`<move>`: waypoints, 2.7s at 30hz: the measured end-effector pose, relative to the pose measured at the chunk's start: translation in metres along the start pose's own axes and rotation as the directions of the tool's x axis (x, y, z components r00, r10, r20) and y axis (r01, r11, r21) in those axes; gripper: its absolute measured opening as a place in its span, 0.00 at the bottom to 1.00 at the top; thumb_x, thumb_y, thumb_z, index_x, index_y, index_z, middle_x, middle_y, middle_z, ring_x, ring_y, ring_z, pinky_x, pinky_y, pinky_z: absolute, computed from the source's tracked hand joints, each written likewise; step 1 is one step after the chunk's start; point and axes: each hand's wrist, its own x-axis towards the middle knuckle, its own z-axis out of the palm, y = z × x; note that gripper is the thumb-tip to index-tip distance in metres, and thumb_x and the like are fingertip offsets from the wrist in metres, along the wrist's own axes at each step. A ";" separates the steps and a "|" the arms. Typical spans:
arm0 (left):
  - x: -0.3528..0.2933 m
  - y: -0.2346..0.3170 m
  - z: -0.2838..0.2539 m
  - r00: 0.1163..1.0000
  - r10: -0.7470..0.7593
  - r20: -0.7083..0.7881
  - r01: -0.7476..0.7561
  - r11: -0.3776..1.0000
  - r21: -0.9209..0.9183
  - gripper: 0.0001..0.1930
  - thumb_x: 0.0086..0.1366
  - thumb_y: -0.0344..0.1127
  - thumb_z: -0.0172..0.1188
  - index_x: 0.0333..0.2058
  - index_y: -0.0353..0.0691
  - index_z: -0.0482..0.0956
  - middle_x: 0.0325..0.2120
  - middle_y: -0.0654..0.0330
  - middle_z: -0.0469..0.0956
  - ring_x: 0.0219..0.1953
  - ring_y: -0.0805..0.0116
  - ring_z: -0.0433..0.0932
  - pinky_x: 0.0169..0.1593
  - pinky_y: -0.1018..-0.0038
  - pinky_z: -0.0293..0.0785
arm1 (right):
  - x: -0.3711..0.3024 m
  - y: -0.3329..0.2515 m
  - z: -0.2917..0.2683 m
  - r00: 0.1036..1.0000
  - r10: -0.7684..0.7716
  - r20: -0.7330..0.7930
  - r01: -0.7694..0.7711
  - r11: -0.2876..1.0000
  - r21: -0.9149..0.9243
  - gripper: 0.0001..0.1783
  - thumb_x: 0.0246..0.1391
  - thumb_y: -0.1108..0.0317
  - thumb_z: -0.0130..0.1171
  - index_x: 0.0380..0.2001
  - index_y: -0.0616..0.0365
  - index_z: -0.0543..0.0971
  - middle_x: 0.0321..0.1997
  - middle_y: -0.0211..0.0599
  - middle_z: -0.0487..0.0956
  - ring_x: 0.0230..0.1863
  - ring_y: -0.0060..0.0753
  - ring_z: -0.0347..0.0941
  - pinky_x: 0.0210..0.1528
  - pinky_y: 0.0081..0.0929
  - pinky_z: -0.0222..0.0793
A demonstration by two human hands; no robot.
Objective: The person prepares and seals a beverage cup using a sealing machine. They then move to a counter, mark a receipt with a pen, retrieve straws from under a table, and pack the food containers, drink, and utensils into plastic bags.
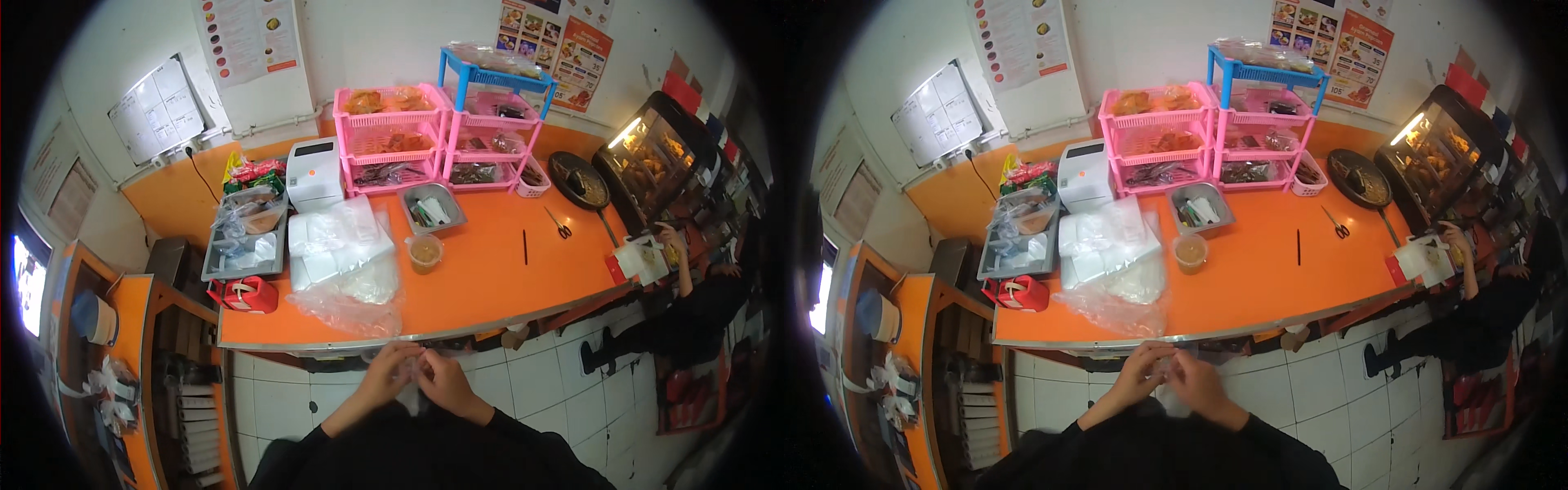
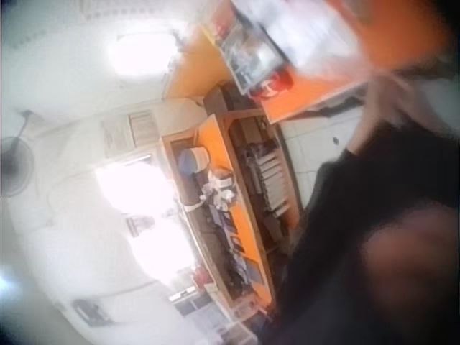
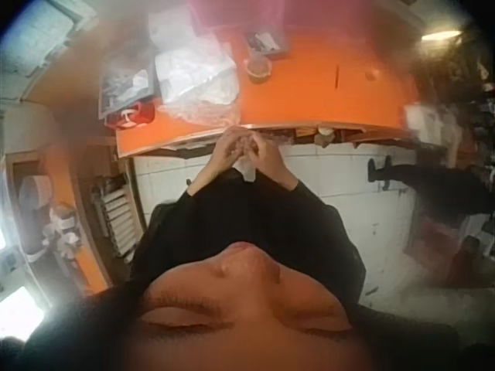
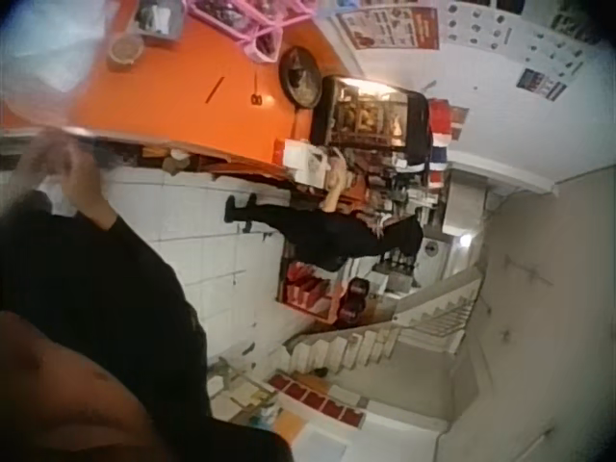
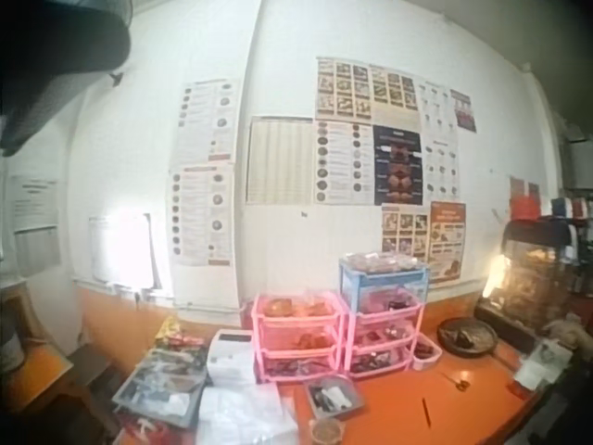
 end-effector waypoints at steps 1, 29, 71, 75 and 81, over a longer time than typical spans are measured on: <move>0.008 -0.004 -0.002 1.000 0.010 -0.004 -0.010 0.999 0.051 0.23 0.47 0.18 0.56 0.45 0.38 0.74 0.45 0.55 0.71 0.42 0.62 0.74 0.40 0.73 0.73 | 0.009 0.002 -0.005 1.000 -0.008 0.007 0.008 1.000 0.005 0.07 0.47 0.69 0.58 0.27 0.59 0.72 0.21 0.46 0.75 0.26 0.52 0.75 0.27 0.37 0.70; 0.244 -0.031 0.042 0.974 -0.215 -0.067 0.177 0.915 -0.362 0.05 0.64 0.26 0.53 0.31 0.33 0.76 0.24 0.64 0.75 0.27 0.81 0.72 0.30 0.82 0.69 | 0.217 0.070 -0.158 0.874 -0.476 -0.098 0.482 0.874 0.056 0.12 0.43 0.75 0.62 0.35 0.59 0.77 0.33 0.38 0.77 0.33 0.40 0.72 0.35 0.30 0.68; 0.263 -0.025 0.044 0.986 0.164 0.033 -0.166 0.983 0.077 0.10 0.61 0.34 0.57 0.40 0.37 0.74 0.46 0.58 0.63 0.49 0.62 0.64 0.54 0.69 0.59 | 0.243 0.109 -0.169 0.967 -0.063 -0.248 0.180 0.854 0.489 0.09 0.66 0.68 0.40 0.30 0.56 0.63 0.17 0.23 0.61 0.18 0.11 0.54 0.21 0.13 0.51; 0.257 -0.032 0.041 0.989 -0.141 0.045 0.144 0.853 -0.501 0.10 0.64 0.38 0.55 0.37 0.37 0.73 0.44 0.60 0.65 0.47 0.65 0.65 0.53 0.69 0.60 | 0.248 0.120 -0.180 0.992 -0.006 -0.130 0.081 0.810 0.581 0.07 0.64 0.69 0.44 0.31 0.56 0.65 0.20 0.21 0.61 0.20 0.10 0.53 0.22 0.12 0.48; 0.261 -0.032 0.037 0.987 -0.102 0.122 0.151 0.845 -0.512 0.06 0.66 0.35 0.53 0.33 0.39 0.69 0.34 0.62 0.71 0.42 0.71 0.69 0.49 0.71 0.65 | 0.252 0.092 -0.185 0.716 -0.514 -0.473 0.419 0.858 -0.298 0.11 0.51 0.71 0.62 0.32 0.59 0.69 0.21 0.28 0.66 0.21 0.21 0.62 0.24 0.17 0.59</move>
